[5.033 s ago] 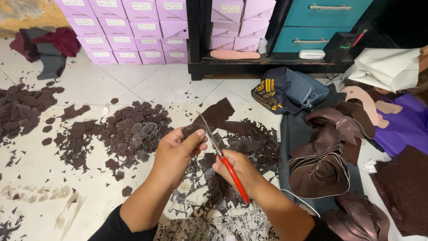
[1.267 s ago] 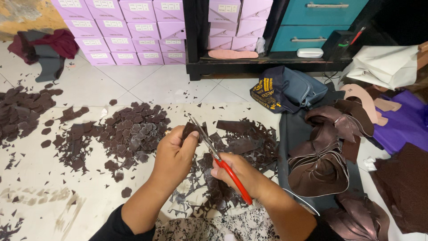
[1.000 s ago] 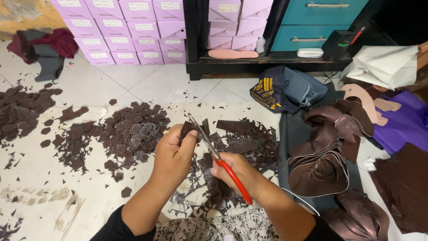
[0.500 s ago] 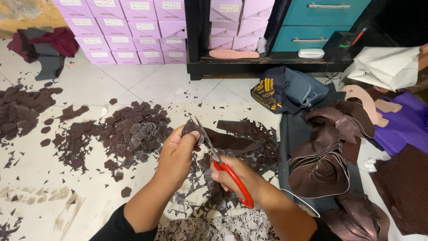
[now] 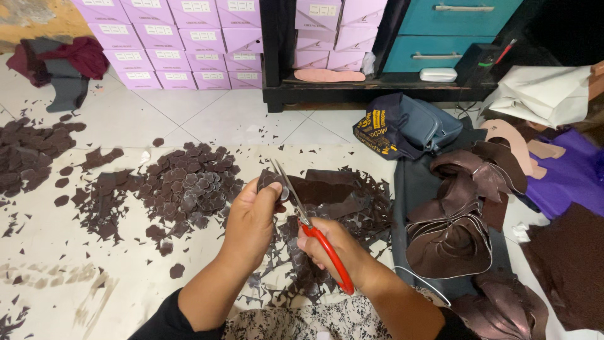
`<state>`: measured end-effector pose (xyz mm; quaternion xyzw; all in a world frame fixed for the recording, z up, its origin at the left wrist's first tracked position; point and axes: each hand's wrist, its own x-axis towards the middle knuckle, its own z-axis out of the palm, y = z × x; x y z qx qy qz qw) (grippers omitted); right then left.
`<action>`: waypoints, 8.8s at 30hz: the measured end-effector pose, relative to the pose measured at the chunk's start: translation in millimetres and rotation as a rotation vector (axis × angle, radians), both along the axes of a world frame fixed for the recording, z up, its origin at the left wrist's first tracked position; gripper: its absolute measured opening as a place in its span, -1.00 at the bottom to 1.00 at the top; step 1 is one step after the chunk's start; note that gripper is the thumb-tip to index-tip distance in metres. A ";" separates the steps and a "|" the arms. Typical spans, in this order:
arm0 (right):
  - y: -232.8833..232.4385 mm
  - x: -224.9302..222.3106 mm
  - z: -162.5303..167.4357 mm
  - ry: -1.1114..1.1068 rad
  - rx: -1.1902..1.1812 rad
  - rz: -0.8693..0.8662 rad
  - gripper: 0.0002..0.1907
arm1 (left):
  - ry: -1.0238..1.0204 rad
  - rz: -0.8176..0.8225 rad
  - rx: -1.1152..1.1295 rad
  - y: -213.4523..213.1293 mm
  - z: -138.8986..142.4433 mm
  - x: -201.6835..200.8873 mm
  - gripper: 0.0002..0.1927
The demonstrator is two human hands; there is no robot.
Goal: The person uses red-handled scissors to cut a dark brown flexible sheet into small flower-shaped pieces. They hold the sheet with one hand and cut along pre-drawn outlines, dropping the finished pieces onto a growing pile on the floor.
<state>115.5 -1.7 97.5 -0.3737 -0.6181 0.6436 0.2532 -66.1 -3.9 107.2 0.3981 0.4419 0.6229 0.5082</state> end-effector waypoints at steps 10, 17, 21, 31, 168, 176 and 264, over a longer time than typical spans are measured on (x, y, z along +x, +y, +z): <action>-4.5 -8.0 -4.1 -0.069 0.058 -0.122 -0.86 | -0.330 -0.041 -0.023 -6.7 0.6 20.0 -0.79; -2.9 -7.1 -11.4 -0.021 0.176 -0.107 -0.86 | -0.338 -0.046 0.002 -5.2 -1.4 20.4 -0.79; 0.9 -3.5 -12.0 -0.028 0.195 -0.082 -0.85 | -0.295 0.015 -0.026 -1.5 -0.9 16.3 -0.82; 0.2 0.1 -3.0 -0.089 0.194 -0.020 -0.77 | 0.010 0.064 0.133 -0.9 4.4 -1.7 -0.67; -4.7 -12.8 22.9 -0.189 0.332 -0.112 -0.58 | -0.018 0.269 0.128 9.3 14.7 14.4 -0.69; -1.7 -8.8 22.4 -0.143 0.269 -0.132 -0.58 | 0.109 0.290 0.221 9.1 14.8 18.4 -0.72; -8.6 0.0 19.9 0.081 0.354 -0.087 -0.50 | 0.017 0.300 0.309 -10.2 27.2 36.9 -0.85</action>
